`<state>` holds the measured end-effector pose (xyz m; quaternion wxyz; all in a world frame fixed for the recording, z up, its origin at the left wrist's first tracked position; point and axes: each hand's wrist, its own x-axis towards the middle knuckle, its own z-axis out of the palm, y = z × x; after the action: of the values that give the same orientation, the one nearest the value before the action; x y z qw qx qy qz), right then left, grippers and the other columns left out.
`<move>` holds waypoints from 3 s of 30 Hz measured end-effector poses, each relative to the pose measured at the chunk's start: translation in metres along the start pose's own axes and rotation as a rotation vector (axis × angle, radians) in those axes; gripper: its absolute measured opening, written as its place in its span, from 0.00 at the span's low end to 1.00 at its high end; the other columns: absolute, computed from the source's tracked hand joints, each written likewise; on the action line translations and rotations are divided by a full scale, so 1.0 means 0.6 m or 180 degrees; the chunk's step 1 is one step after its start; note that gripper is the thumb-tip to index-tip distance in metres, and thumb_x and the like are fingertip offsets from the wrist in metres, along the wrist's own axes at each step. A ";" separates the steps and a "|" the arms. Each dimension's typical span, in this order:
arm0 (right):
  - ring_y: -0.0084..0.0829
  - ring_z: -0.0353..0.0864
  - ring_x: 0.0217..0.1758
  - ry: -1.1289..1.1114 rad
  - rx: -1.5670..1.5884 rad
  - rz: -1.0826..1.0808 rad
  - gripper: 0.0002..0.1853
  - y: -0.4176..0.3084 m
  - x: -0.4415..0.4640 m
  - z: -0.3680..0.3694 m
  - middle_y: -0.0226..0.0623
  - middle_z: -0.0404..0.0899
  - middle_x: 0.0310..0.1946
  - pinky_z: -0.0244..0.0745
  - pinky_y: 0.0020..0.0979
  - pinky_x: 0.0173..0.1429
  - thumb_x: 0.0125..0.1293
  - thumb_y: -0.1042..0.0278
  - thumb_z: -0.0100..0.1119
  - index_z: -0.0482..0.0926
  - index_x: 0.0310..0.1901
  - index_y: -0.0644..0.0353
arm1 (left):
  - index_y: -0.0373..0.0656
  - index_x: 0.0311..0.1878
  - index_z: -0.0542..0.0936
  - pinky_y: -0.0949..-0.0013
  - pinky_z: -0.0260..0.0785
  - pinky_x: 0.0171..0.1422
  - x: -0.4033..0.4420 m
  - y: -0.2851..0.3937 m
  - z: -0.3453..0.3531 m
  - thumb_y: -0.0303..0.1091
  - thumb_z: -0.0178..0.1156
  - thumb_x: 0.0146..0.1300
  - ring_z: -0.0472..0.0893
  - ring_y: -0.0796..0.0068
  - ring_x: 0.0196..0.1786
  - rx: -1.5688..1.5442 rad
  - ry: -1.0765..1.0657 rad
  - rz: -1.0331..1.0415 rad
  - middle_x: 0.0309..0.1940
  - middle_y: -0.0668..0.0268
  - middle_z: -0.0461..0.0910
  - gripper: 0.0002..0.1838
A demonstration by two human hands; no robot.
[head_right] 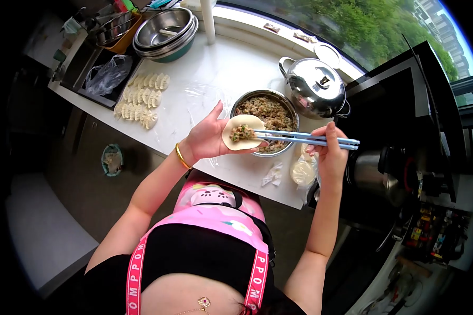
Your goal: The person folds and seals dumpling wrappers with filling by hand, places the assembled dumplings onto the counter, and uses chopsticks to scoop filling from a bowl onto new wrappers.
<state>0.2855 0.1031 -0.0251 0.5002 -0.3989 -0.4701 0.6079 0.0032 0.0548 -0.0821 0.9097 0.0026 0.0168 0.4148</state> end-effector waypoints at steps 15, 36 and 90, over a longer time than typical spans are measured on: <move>0.25 0.75 0.14 0.0033 0.0189 0.0026 0.26 0.007 0.008 -0.026 0.38 0.76 0.17 0.70 0.21 0.20 0.76 0.51 0.48 0.77 0.28 0.67 | 0.31 0.74 0.52 0.52 0.53 0.79 -0.016 -0.004 0.039 0.71 0.20 0.69 0.61 0.47 0.73 0.0451 0.0317 0.0055 0.71 0.45 0.59 0.50; 0.27 0.76 0.16 -0.0053 0.0674 0.0084 0.25 0.034 0.022 -0.007 0.39 0.77 0.18 0.71 0.22 0.21 0.77 0.55 0.46 0.78 0.30 0.69 | 0.29 0.73 0.55 0.57 0.56 0.78 -0.021 -0.009 0.057 0.71 0.20 0.68 0.66 0.47 0.70 0.0754 0.0446 -0.0114 0.69 0.46 0.63 0.51; 0.25 0.72 0.14 0.0114 0.0894 0.0224 0.27 0.050 0.041 -0.010 0.36 0.74 0.14 0.68 0.21 0.20 0.76 0.52 0.47 0.79 0.29 0.68 | 0.31 0.75 0.51 0.53 0.54 0.77 -0.021 -0.003 0.067 0.74 0.21 0.66 0.61 0.49 0.74 0.1088 0.0254 -0.0318 0.73 0.46 0.57 0.53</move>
<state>0.2797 0.1264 -0.0560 0.5378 -0.3521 -0.3571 0.6777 -0.0026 0.0444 -0.0417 0.9142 0.1398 0.1232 0.3600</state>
